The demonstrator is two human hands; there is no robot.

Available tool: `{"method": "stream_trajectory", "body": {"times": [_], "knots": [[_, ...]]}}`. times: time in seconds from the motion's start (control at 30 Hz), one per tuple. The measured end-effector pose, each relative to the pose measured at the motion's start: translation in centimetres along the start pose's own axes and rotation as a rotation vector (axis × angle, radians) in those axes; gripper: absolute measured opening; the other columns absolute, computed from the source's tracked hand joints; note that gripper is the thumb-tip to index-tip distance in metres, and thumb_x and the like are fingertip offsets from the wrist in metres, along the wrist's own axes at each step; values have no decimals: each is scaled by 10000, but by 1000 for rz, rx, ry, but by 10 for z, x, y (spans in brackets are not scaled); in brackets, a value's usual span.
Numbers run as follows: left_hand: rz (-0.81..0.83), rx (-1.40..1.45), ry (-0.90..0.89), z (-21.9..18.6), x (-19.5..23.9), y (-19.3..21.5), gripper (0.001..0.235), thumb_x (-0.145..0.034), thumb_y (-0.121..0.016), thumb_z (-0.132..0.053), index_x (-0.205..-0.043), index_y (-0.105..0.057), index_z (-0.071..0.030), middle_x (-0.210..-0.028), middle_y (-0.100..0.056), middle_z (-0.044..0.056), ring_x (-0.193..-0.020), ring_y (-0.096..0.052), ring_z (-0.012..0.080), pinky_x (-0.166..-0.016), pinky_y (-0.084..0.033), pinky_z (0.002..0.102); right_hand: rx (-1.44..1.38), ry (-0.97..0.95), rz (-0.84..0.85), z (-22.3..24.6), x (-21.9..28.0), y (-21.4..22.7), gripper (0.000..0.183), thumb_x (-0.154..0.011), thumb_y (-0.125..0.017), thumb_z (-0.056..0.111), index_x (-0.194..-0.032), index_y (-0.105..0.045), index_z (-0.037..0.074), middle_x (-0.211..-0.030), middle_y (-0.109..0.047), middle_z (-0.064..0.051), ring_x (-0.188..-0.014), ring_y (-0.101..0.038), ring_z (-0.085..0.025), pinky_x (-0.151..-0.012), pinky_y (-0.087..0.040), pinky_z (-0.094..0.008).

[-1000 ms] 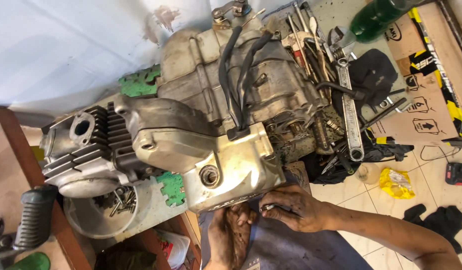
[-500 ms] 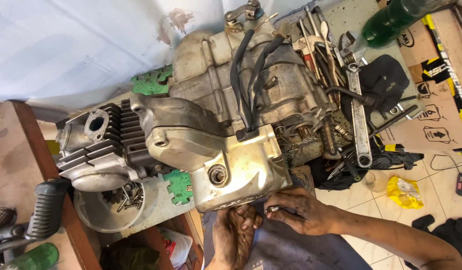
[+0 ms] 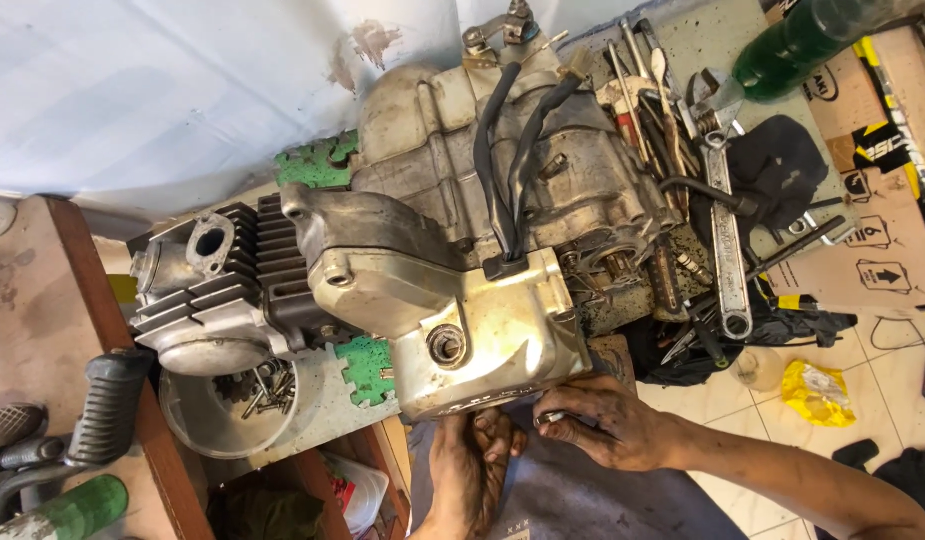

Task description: The person works on a motorcycle engine mounted on a workshop bench. They use a socket wrench to loosen bolts, pick loose screws from the bench, then pull a round metal cover off the engine by hand and lift away the stator coil assembly, holding the casing up to view its interior.

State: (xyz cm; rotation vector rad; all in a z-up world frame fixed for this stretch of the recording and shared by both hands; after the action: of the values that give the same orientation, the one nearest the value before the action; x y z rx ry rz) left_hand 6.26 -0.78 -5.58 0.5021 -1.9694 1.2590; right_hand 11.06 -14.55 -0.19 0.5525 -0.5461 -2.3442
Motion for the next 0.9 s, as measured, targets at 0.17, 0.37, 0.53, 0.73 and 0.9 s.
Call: {"method": "stream_trajectory", "body": {"times": [0.17,0.37,0.53,0.73,0.9], "knots": [[107,-102,-54,11,-9,18,289,-1118,-374,-245,-1045,-472,17,-745,-437,57,-565,-404,175,-607,-441,401,-9,126,-69,7,7,6,177,-1017,-665,184,-1164,-655,85,-1034,-740,-24,-872,-733,-156,-808,-558,-357],[118,125,84,4,6,-9,391,-1064,-247,-326,-1126,-522,-54,-813,-460,37,-657,-446,152,-700,-427,364,-84,35,40,1,4,-3,134,-1030,-639,205,-1063,-696,88,-955,-752,-27,-794,-731,-161,-699,-601,-326],[217,155,57,12,-4,15,304,-1039,-264,-218,-1024,-515,-48,-789,-461,48,-623,-426,158,-703,-463,401,-190,-134,81,-8,-5,-4,176,-999,-635,236,-1000,-688,69,-881,-767,-46,-732,-746,-180,-660,-600,-350],[89,-360,-69,14,-18,34,309,-1009,-354,-202,-806,-528,-45,-548,-371,62,-458,-407,203,-513,-514,442,-179,-172,117,-8,-11,-1,180,-986,-647,236,-1002,-693,63,-889,-776,-63,-761,-755,-204,-675,-595,-359],[174,17,106,2,-3,-3,390,-986,-266,-324,-944,-526,-36,-767,-468,71,-666,-487,190,-706,-472,392,-129,-86,46,-13,-2,-5,188,-1013,-616,234,-1017,-691,62,-944,-784,-54,-770,-757,-180,-688,-606,-336]]}}
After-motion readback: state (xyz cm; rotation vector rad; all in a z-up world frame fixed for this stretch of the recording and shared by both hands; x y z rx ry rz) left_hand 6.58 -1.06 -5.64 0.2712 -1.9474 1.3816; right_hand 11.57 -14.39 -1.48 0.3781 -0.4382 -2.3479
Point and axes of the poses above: each hand's wrist, its own x-axis away from the middle knuckle, its own y-axis out of the back of the hand, z = x × y, the point moved 9 cm from there along -x, towards the middle knuckle
